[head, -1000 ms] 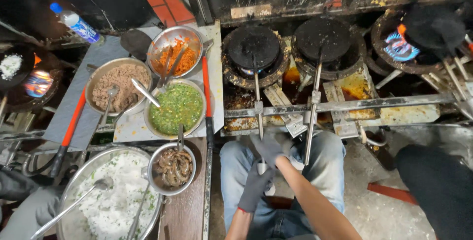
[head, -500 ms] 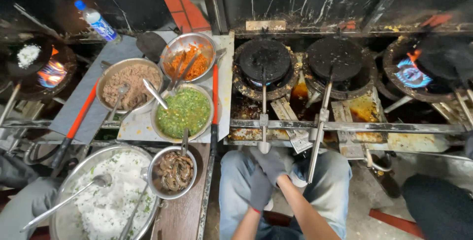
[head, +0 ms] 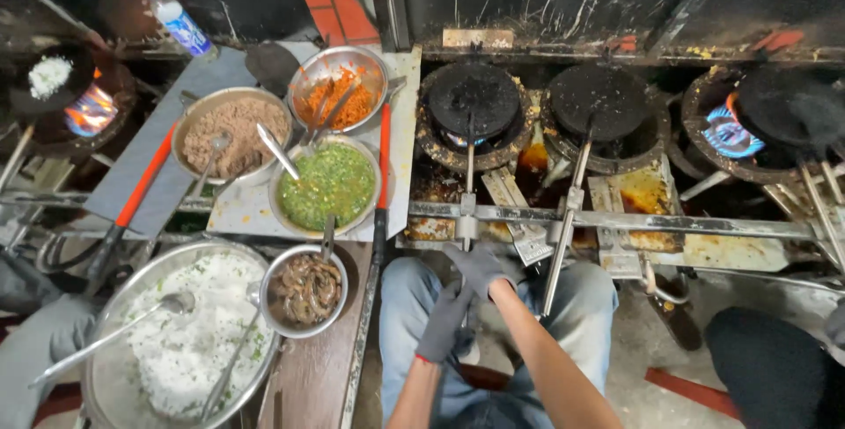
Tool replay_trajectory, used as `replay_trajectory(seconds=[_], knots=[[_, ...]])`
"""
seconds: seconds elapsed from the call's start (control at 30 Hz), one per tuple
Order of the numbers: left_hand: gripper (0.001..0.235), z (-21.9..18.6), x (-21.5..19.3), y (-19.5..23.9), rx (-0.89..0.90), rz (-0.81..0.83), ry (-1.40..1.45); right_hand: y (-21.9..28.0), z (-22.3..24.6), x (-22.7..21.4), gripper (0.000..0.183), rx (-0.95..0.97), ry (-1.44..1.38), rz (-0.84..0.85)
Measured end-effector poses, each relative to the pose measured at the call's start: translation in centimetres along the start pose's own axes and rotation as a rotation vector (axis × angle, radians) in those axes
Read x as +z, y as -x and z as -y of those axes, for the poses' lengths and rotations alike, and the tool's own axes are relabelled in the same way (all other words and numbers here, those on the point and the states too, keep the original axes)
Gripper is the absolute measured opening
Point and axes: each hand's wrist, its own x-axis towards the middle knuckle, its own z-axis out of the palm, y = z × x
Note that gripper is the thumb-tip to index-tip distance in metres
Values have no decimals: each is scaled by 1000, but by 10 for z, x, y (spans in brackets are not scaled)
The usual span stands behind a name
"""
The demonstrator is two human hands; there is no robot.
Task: The person scoops batter and various toppings onto a heated press, closes the lid, and flips it over a flame to cook. They then open the press, remove the cooked pancake, and repeat the process using ingredients like minced meat, green onions, and shrimp.
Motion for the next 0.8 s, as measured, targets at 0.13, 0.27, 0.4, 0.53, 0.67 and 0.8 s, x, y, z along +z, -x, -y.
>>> replay_trajectory(seconds=[0.13, 0.27, 0.4, 0.53, 0.67, 0.8], knots=[[33, -30, 1, 31, 4, 123, -68, 23, 10, -12, 42, -10, -80, 62], [34, -68, 5, 54, -118, 239, 334, 67, 69, -43, 30, 69, -400, 157], [29, -53, 1, 34, 486, 248, 9, 94, 98, -62, 30, 142, -621, 220], [21, 33, -6, -10, -139, 248, 404, 77, 61, -30, 33, 247, -551, 155], [30, 74, -8, -30, -3, -161, -213, 33, 2, 12, 31, 182, -466, 86], [31, 49, 12, -10, 249, -379, -546, 8, -13, 28, 27, 234, -530, 44]])
